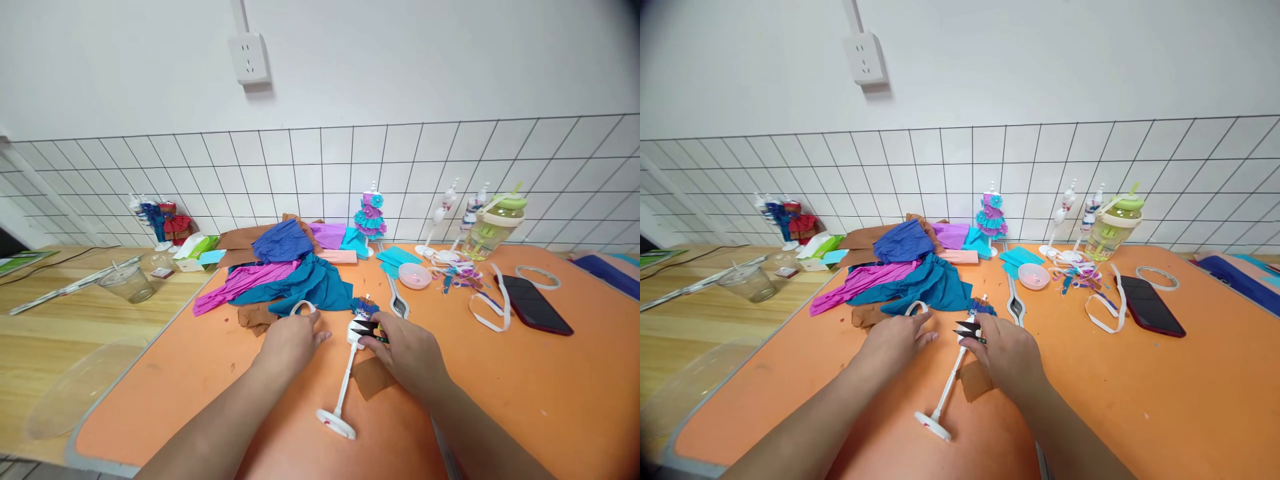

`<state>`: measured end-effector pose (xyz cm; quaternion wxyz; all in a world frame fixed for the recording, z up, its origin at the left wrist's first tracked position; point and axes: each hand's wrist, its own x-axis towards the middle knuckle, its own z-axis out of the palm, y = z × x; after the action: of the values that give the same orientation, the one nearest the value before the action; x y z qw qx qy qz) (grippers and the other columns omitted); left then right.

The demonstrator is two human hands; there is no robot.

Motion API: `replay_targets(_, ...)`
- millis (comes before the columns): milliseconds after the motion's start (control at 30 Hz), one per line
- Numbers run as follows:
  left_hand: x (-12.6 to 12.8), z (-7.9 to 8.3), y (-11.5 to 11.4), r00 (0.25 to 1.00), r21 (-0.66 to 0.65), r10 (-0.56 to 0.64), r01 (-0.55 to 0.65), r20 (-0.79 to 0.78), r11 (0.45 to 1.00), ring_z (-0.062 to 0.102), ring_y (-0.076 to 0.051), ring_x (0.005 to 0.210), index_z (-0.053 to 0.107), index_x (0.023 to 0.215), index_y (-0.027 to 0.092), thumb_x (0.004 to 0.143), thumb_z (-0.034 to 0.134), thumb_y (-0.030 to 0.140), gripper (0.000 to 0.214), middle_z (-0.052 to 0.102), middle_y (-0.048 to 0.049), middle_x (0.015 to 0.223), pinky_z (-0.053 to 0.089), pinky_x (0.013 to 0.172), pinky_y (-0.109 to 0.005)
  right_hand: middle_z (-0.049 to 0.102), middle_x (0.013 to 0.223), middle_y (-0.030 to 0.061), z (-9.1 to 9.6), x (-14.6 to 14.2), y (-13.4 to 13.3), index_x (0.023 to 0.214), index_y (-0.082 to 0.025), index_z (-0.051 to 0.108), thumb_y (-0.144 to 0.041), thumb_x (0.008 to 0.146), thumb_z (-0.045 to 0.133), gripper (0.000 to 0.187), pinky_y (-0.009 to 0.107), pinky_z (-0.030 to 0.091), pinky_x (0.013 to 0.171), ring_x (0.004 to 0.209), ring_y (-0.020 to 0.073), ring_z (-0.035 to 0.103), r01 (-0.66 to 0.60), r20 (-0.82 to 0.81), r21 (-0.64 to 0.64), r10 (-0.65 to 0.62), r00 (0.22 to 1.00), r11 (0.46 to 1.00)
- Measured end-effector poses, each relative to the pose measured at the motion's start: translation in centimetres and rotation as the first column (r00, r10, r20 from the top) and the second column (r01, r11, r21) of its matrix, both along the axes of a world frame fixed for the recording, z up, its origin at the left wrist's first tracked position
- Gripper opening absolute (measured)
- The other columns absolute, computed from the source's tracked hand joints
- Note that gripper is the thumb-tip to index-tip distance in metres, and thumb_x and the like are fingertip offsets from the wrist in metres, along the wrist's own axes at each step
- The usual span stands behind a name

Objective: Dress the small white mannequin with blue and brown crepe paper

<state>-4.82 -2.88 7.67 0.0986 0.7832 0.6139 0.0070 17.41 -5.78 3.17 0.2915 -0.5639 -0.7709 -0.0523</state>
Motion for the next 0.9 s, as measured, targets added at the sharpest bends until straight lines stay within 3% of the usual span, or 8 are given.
replay_targets(67, 0.0, 0.2, -0.1, 0.999, 0.148, -0.038, 0.035, 0.013, 0.988, 0.060, -0.037, 0.103, 0.072, 0.107, 0.020, 0.089, 0.054, 0.046, 0.037, 0.066, -0.0182, 0.107, 0.046, 0.084, -0.048, 0.071, 0.073, 0.0033, 0.0, -0.1, 0.0, 0.097, -0.022, 0.064, -0.062, 0.092, 0.043, 0.045, 0.026, 0.037, 0.056, 0.068, 0.0190, 0.068, 0.000, 0.011, -0.007, 0.000, 1.000, 1.000)
replay_targets(167, 0.1, 0.0, -0.2, 0.958, 0.303, -0.184, 0.112, 0.221, 0.946, 0.050, -0.033, 0.119, 0.077, 0.096, 0.023, 0.092, 0.049, 0.050, 0.039, 0.059, -0.0133, 0.124, 0.038, 0.100, -0.047, 0.071, 0.073, 0.0035, 0.0, -0.4, -0.1, 0.096, -0.022, 0.064, -0.060, 0.093, 0.044, 0.043, 0.026, 0.036, 0.054, 0.066, 0.0182, 0.067, -0.002, 0.031, 0.011, 0.002, 1.000, 1.000)
replay_targets(300, 1.1, -0.9, -0.3, 0.778, 0.149, -0.189, 0.124, 0.599, 0.981, 0.057, -0.024, 0.108, 0.077, 0.093, 0.025, 0.086, 0.060, 0.046, 0.028, 0.063, -0.0074, 0.109, 0.044, 0.095, -0.037, 0.069, 0.068, 0.0029, 0.1, -0.6, -0.2, 0.090, -0.022, 0.064, -0.059, 0.094, 0.041, 0.043, 0.026, 0.032, 0.052, 0.062, 0.0171, 0.064, -0.025, 0.054, 0.057, 0.021, 0.998, 0.998)
replay_targets(367, 1.8, -1.4, -0.3, 0.692, 0.100, -0.141, 0.099, 0.708, 0.990, 0.059, -0.023, 0.104, 0.077, 0.089, 0.023, 0.078, 0.071, 0.040, 0.020, 0.064, -0.0067, 0.106, 0.045, 0.094, -0.035, 0.067, 0.065, 0.0027, -0.1, -0.7, -0.2, 0.088, -0.022, 0.064, -0.060, 0.095, 0.039, 0.046, 0.027, 0.030, 0.052, 0.060, 0.0174, 0.063, -0.024, 0.087, 0.089, 0.016, 0.996, 0.996)
replay_targets(500, 2.6, -2.3, -0.1, 0.549, 0.003, -0.055, 0.095, 0.834, 0.995, 0.063, -0.022, 0.097, 0.076, 0.076, 0.020, 0.076, 0.072, 0.029, 0.010, 0.066, -0.0071, 0.098, 0.046, 0.091, -0.034, 0.068, 0.067, 0.0027, -0.2, -0.5, -0.3, 0.088, -0.022, 0.063, -0.058, 0.096, 0.039, 0.043, 0.028, 0.029, 0.053, 0.061, 0.0177, 0.064, -0.043, 0.144, 0.119, 0.026, 0.989, 0.992)
replay_targets(700, 2.6, -3.2, 0.3, 0.537, 0.013, -0.048, 0.069, 0.843, 0.998, 0.065, -0.022, 0.094, 0.078, 0.077, 0.021, 0.076, 0.073, 0.028, 0.009, 0.069, -0.0071, 0.098, 0.047, 0.089, -0.034, 0.070, 0.073, 0.0022, 1.3, 0.5, -0.2, 0.090, -0.023, 0.062, -0.053, 0.089, 0.057, 0.030, 0.028, 0.027, 0.051, 0.066, 0.0203, 0.067, -0.045, 0.272, -0.071, 0.063, 0.960, 0.996)
replay_targets(800, 2.2, -3.3, 0.9, 0.532, 0.038, -0.057, 0.046, 0.845, 0.998, 0.066, -0.022, 0.092, 0.078, 0.077, 0.019, 0.077, 0.071, 0.027, 0.010, 0.071, -0.0084, 0.096, 0.048, 0.089, -0.035, 0.071, 0.075, 0.0032, 2.0, 2.5, 0.3, 0.094, -0.025, 0.061, -0.051, 0.089, 0.056, 0.027, 0.027, 0.024, 0.049, 0.070, 0.0236, 0.068, 0.115, 0.287, -0.228, -0.046, 0.957, 0.967)
replay_targets(900, 2.0, -3.4, 1.4, 0.555, 0.002, -0.039, 0.067, 0.831, 0.998, 0.067, -0.022, 0.091, 0.078, 0.080, 0.018, 0.077, 0.071, 0.028, 0.012, 0.072, -0.0094, 0.096, 0.049, 0.087, -0.035, 0.069, 0.073, 0.0061, 1.5, 6.3, 1.4, 0.096, -0.024, 0.059, -0.047, 0.093, 0.048, 0.026, 0.027, 0.025, 0.046, 0.067, 0.0258, 0.067, 0.397, 0.287, -0.415, -0.297, 0.911, 0.818)
